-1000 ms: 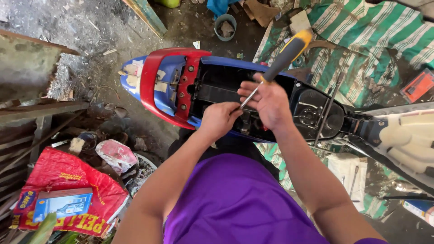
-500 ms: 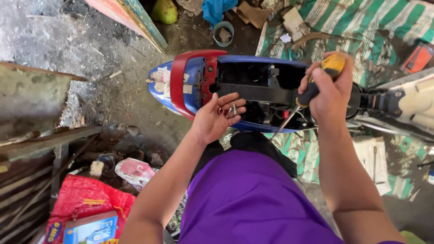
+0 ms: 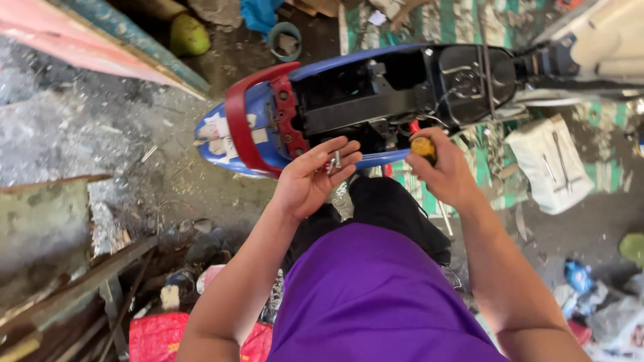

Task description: Sorting small mechanical components on a workbench and using a screwdriver to work on a motorcycle.

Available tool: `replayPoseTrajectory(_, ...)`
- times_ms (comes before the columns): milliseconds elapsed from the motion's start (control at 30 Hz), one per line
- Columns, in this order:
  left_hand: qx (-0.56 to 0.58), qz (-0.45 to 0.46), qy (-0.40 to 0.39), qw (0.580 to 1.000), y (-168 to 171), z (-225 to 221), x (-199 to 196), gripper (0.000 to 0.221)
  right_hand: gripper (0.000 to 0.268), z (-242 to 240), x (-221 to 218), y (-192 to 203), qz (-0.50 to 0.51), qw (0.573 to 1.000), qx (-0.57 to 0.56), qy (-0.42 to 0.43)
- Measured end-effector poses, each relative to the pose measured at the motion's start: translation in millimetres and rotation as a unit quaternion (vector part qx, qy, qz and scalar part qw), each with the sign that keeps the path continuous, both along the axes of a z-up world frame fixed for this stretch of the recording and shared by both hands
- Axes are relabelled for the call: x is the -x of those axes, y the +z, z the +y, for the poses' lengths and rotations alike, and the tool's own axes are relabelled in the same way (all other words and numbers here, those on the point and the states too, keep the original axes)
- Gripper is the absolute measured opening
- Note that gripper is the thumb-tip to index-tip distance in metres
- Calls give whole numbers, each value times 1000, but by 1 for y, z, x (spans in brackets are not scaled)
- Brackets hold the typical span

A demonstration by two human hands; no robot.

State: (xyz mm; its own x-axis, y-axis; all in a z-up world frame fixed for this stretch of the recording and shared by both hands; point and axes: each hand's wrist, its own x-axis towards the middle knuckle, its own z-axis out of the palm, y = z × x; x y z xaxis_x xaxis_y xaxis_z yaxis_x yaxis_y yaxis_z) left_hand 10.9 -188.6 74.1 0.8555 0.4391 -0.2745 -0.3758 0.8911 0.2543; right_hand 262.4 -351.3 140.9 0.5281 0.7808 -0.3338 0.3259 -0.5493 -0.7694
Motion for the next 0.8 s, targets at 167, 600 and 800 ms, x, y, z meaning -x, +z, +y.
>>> replayPoseTrajectory(167, -36, 127, -79, 988, -105, -52, -4, 38, 44, -33, 8, -15, -44, 997, 62, -15)
replayPoseTrajectory(600, -84, 344, -69, 933, -107, -83, 19, 32, 53, 4, -45, -43, 5, 998, 30, 59)
replayPoseTrajectory(800, -388, 539, -198, 721, -80, -104, -63, 32, 40, 32, -116, -56, 188, 930, -296, 106)
